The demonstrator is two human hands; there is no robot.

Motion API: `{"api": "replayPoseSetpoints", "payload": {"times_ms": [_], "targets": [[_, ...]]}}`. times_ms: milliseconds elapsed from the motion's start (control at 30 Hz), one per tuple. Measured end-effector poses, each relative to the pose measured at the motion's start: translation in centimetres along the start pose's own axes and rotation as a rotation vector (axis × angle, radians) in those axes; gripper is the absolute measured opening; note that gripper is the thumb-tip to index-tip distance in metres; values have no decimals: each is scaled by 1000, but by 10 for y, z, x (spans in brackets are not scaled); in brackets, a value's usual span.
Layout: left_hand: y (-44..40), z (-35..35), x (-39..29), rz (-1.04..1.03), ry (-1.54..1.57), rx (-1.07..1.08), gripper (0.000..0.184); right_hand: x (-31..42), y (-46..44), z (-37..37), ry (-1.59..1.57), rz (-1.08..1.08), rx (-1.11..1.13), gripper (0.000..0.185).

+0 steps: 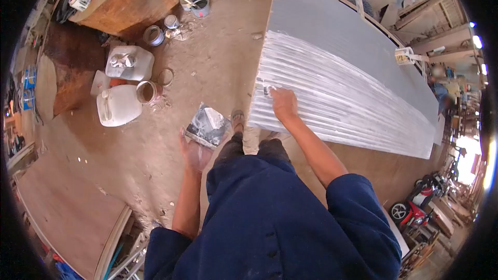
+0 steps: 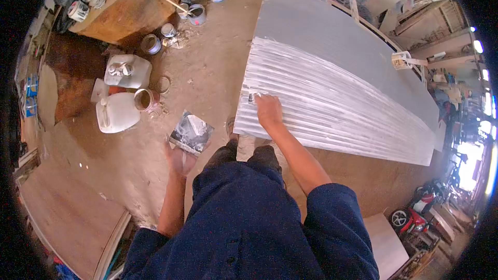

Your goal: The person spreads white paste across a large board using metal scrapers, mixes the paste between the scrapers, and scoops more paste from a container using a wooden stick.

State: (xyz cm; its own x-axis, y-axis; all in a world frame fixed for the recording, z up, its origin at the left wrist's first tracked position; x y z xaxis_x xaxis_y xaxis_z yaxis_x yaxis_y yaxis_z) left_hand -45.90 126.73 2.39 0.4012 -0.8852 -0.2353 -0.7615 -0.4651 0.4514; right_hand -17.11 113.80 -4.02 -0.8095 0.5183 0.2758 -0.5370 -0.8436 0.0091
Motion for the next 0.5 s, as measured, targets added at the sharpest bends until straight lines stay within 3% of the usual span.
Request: {"api": "replayPoseSetpoints", "payload": {"times_ms": [67, 133, 233, 367, 433, 500], "targets": [[-7, -3, 4, 16, -13, 5, 88, -10, 3, 1, -32, -7, -31, 23], [-13, -9, 8, 16, -19, -3, 88, -10, -2, 16, 15, -154, 105, 23], [-9, -12, 19, 35, -40, -48, 88, -26, 13, 2, 15, -31, -13, 23], [-18, -22, 37, 62, -1, -60, 86, -46, 15, 3, -3, -43, -9, 22], [-11, -28, 48, 76, 23, -67, 86, -50, 19, 8, -7, -60, -137, 23], [-3, -33, 52, 84, 21, -93, 84, -50, 31, 6, 9, -69, -34, 22]]}}
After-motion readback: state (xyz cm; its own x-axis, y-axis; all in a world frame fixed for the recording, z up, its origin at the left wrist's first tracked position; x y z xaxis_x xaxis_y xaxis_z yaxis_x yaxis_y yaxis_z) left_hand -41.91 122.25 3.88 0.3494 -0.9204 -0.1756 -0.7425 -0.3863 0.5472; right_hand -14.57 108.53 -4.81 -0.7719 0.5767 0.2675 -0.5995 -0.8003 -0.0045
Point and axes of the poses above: each hand's wrist, its own y-axis away from the middle knuckle, its own z-axis out of the back of the hand, x = y × z, the point moved 1 cm from there along -y, towards the middle knuckle, and after that the axes turned 1 degree about y, right-handed, at the moved point
